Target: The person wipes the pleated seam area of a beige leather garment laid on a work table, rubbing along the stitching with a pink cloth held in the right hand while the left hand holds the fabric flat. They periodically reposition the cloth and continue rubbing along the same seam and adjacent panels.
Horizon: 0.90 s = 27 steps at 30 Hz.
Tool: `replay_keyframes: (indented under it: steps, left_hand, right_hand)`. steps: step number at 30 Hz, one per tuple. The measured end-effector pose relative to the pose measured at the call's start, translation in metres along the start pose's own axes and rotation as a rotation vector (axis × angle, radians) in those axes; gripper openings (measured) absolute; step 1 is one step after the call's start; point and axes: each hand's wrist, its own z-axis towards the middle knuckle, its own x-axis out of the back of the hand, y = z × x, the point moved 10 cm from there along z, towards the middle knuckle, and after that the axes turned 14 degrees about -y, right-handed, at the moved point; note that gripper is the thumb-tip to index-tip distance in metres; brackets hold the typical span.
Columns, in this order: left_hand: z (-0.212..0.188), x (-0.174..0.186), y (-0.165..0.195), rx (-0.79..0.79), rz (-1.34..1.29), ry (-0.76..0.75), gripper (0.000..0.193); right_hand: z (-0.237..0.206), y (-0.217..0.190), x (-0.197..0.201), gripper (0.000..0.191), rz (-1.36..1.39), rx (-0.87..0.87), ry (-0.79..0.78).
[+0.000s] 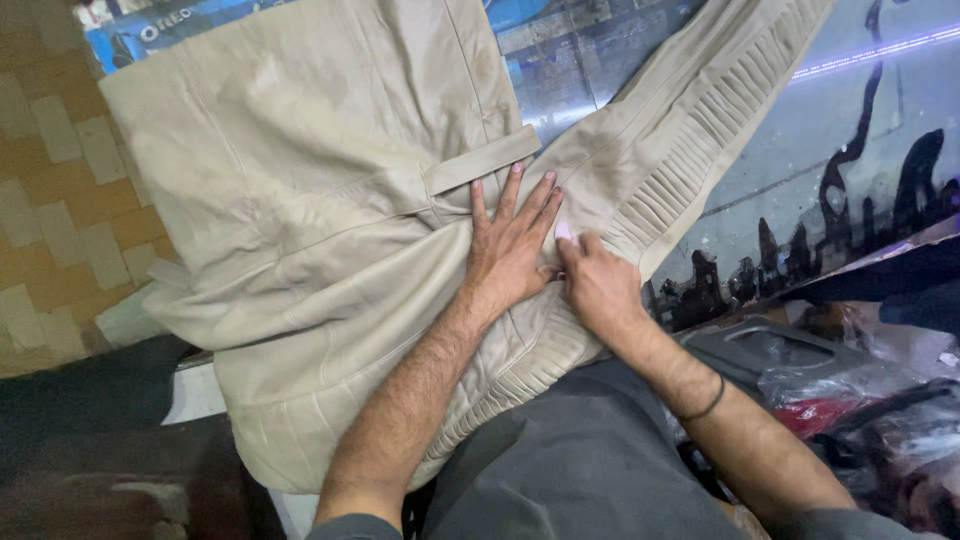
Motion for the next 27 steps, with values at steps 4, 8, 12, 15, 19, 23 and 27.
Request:
replay_keyframes:
  steps: [4, 8, 12, 15, 19, 23, 27]
  left_hand:
    - [0.0, 0.001, -0.001, 0.0, 0.009, 0.01, 0.108]
    - [0.003, -0.001, -0.003, 0.008, -0.001, -0.02, 0.108]
    - [0.002, -0.001, -0.002, -0.009, -0.021, 0.007, 0.109]
    - [0.002, -0.001, -0.002, -0.01, -0.012, 0.028, 0.108]
    - [0.007, -0.001, -0.004, -0.013, 0.002, 0.015, 0.107]
    - [0.003, 0.0, -0.001, -0.023, 0.004, 0.045, 0.106]
    - [0.004, 0.002, -0.001, -0.029, 0.009, 0.056, 0.106]
  right_hand:
    - [0.003, -0.003, 0.003, 0.044, -0.063, -0.018, -0.003]
    - [0.003, -0.001, 0.002, 0.041, -0.024, -0.046, -0.029]
    - [0.006, -0.003, 0.002, 0.044, -0.021, -0.034, -0.004]
    - [0.008, 0.001, -0.007, 0.045, -0.024, -0.09, -0.071]
    - [0.004, -0.005, 0.001, 0.04, 0.041, -0.038, 0.021]
    - [0.004, 0.0, 0.002, 0.043, 0.048, -0.086, 0.019]
    - [0.005, 0.0, 0.002, 0.038, 0.07, -0.065, 0.029]
